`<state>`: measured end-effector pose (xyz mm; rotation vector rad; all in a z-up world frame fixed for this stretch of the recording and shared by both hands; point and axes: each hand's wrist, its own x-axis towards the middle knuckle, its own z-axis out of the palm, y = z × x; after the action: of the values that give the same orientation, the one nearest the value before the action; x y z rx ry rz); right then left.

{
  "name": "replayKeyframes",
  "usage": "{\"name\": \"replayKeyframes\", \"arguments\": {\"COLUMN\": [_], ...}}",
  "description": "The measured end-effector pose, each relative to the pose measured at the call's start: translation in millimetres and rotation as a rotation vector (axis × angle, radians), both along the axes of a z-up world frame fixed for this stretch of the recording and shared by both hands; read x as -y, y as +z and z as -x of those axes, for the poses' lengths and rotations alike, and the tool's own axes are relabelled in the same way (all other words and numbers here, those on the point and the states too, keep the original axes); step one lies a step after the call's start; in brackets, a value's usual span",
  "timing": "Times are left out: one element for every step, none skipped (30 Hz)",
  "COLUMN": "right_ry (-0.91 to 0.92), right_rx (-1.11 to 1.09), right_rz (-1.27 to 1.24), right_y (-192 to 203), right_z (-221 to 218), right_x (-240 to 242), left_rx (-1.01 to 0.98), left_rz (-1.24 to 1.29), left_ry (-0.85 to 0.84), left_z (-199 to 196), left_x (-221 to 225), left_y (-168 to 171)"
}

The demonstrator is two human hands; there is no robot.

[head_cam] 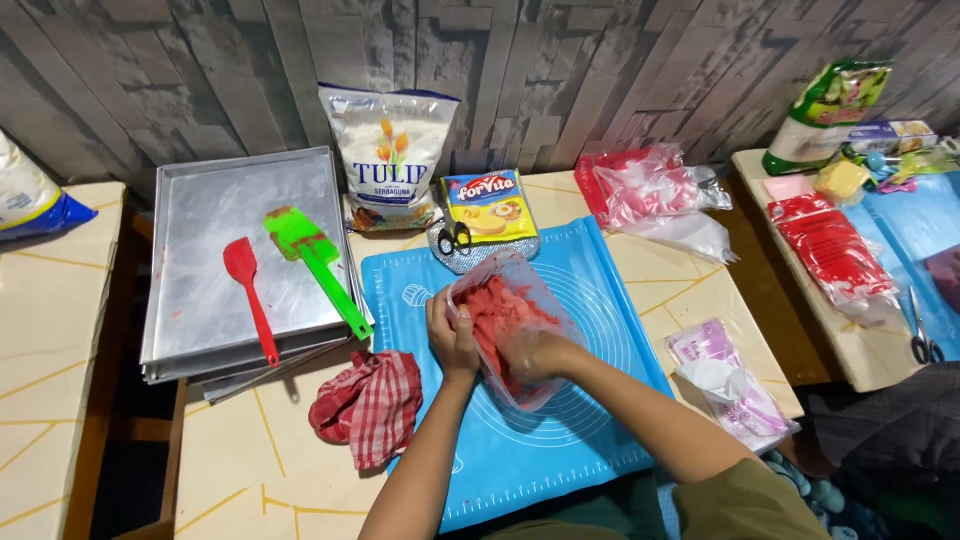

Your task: Kneading and mixing a red dough-like substance in a plastic container by hand on a silicone mat.

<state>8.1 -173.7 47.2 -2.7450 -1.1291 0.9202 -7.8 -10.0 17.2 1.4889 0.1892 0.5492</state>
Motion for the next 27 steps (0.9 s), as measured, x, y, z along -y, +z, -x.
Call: {"name": "replayKeyframes", "arguments": {"right_ry": [-0.003, -0.042, -0.081, -0.096, -0.119, -0.142, -0.156, -0.260, -0.362, -0.369, -0.415, -0.460, -0.467, -0.456, -0.445, -0.445, -0.469, -0.490, -0.489, -0.529, -0.568, -0.568, -0.530, -0.492, -0.493, -0.415, -0.336], "right_rx": [0.008, 0.007, 0.006, 0.014, 0.001, -0.014, -0.007, -0.085, -0.162, -0.160, -0.106, -0.058, -0.062, -0.002, 0.059, 0.064, 0.146, 0.227, 0.232, 0.132, 0.032, 0.028, 0.023, 0.011, 0.000, 0.038, 0.076], "right_rz": [-0.002, 0.021, 0.044, 0.045, -0.054, -0.155, -0.156, -0.318, -0.481, -0.482, -0.480, -0.477, -0.476, -0.441, -0.407, -0.406, -0.334, -0.263, -0.263, -0.270, -0.275, -0.277, -0.287, -0.295, -0.295, -0.267, -0.239], "right_y": [-2, -5, -9, -2, 6, 13, 57, 99, 141, 149, 158, 165, 133, 102, 71, 42, 14, -15, 1, 16, 30, 27, 23, 16, 11, 5, 0], "right_z": [-3, -4, -5, -7, -10, -12, -2, 8, 17, 20, 23, 26, 15, 4, -8, -22, -36, -50, -49, -48, -47, -56, -66, -73, -76, -79, -82], "right_x": [-3, -4, -5, -1, 4, 8, 5, 0, -5, -7, -8, -11, -10, -10, -10, -10, -9, -9, -16, -26, -34, -33, -32, -31, -27, -24, -22], "left_rx": [0.008, 0.015, 0.023, 0.032, 0.028, 0.022, 0.027, 0.016, 0.005, 0.005, 0.003, -0.005, -0.011, -0.014, -0.017, -0.013, 0.013, 0.039, 0.044, 0.055, 0.066, 0.062, 0.087, 0.105, 0.094, 0.129, 0.164], "left_rz": [-0.002, -0.006, -0.010, -0.007, 0.001, 0.008, 0.008, 0.017, 0.026, 0.026, 0.023, 0.020, 0.019, 0.026, 0.032, 0.034, 0.051, 0.068, 0.069, 0.079, 0.089, 0.086, 0.097, 0.108, 0.105, 0.111, 0.116], "left_ry": [-0.003, -0.004, -0.004, -0.018, -0.006, 0.007, -0.008, -0.010, -0.012, -0.019, -0.017, -0.015, -0.020, -0.027, -0.034, -0.035, -0.059, -0.081, -0.080, -0.103, -0.125, -0.125, -0.136, -0.146, -0.145, -0.153, -0.161], "left_z": [-3, -5, -8, -6, -4, -1, -2, -3, -4, -4, -6, -4, -3, -4, -4, -5, -6, -7, -6, -4, -3, -5, -8, -7, -10, -13, -15], "left_x": [-1, -1, -1, -1, -1, -2, -1, -2, -4, -3, -3, -3, -3, -3, -4, -4, -5, -7, -7, -9, -11, -11, -11, -12, -12, -12, -14], "left_y": [-3, -6, -10, -9, -8, -6, -6, -6, -6, -6, -6, -7, -7, -6, -4, -8, -11, -14, -11, -8, -5, -9, -14, -20, -25, -31, -37]}}
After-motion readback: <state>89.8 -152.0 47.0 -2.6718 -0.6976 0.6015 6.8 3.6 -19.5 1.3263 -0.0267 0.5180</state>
